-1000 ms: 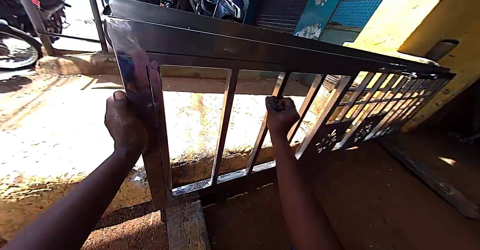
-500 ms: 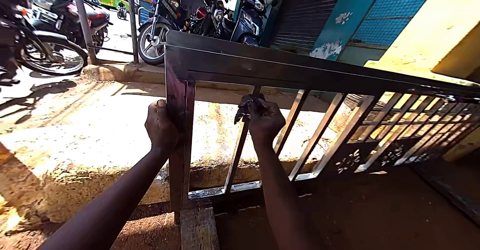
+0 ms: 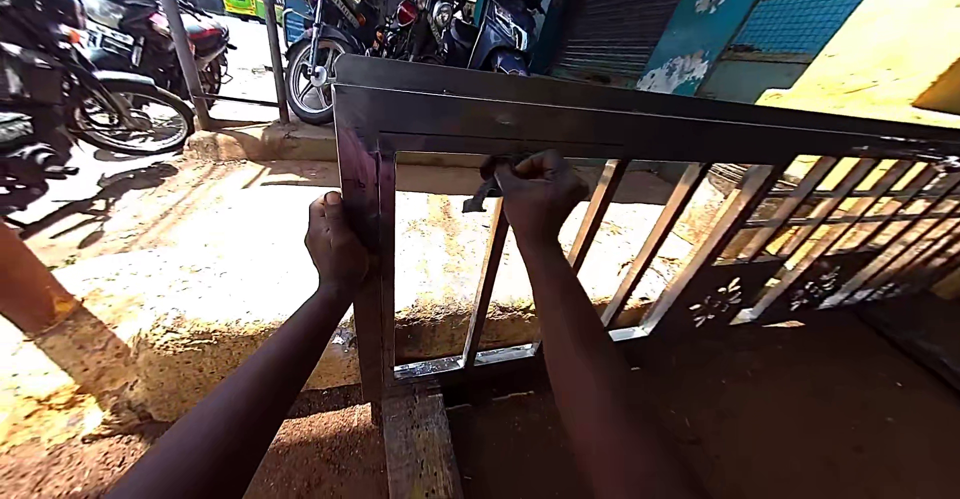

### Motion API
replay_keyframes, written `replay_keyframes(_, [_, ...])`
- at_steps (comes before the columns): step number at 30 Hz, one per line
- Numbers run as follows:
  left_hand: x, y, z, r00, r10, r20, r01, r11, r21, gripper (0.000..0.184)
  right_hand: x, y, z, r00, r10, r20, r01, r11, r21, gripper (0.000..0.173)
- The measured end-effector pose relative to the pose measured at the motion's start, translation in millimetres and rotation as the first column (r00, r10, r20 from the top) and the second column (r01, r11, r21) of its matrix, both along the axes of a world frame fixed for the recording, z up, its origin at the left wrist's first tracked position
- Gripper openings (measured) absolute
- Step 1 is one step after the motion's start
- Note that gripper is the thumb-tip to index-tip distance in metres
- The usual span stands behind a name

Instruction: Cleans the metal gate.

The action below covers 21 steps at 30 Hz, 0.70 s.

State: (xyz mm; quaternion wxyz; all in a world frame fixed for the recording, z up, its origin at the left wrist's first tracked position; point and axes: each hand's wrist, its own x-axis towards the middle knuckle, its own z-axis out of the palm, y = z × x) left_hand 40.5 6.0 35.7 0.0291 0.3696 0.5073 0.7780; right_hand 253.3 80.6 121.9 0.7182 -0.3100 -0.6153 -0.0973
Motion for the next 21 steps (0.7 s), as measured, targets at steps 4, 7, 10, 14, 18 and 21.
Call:
replay_keyframes(4, [-3, -3, 1, 1.000, -0.007, -0.009, 0.007, 0.999, -0.043, 0.055, 8, -4, -83, 0.993, 0.070, 0.098, -0.067, 0.997, -0.034, 0.024])
replay_keyframes(7, [-4, -3, 2, 0.999, 0.037, -0.013, -0.038, 0.998, -0.047, 0.057, 17, -8, -132, 0.980, 0.072, 0.186, -0.043, 0.987, -0.157, 0.024])
replay_keyframes(10, [-4, -4, 4, 0.998, 0.053, -0.020, -0.054, 0.997, -0.054, 0.060, 4, -5, -76, 0.991, 0.034, 0.131, -0.016, 0.990, -0.137, 0.022])
replay_keyframes(14, [-2, -7, 7, 0.999, -0.032, 0.032, 0.031, 0.999, 0.035, 0.054, -21, 5, -15, 0.995, 0.020, -0.099, -0.018, 1.000, 0.019, 0.017])
replay_keyframes(18, [-2, -1, 9, 0.986, -0.085, 0.142, 0.068, 0.991, 0.119, 0.054, -16, -4, -92, 0.942, 0.203, -0.266, -0.249, 0.957, -0.151, 0.023])
replay_keyframes(21, [3, -4, 13, 0.985, -0.084, 0.149, 0.065, 0.990, 0.126, 0.057, -4, -15, -119, 0.913, 0.279, -0.297, -0.389, 0.813, -0.434, 0.030])
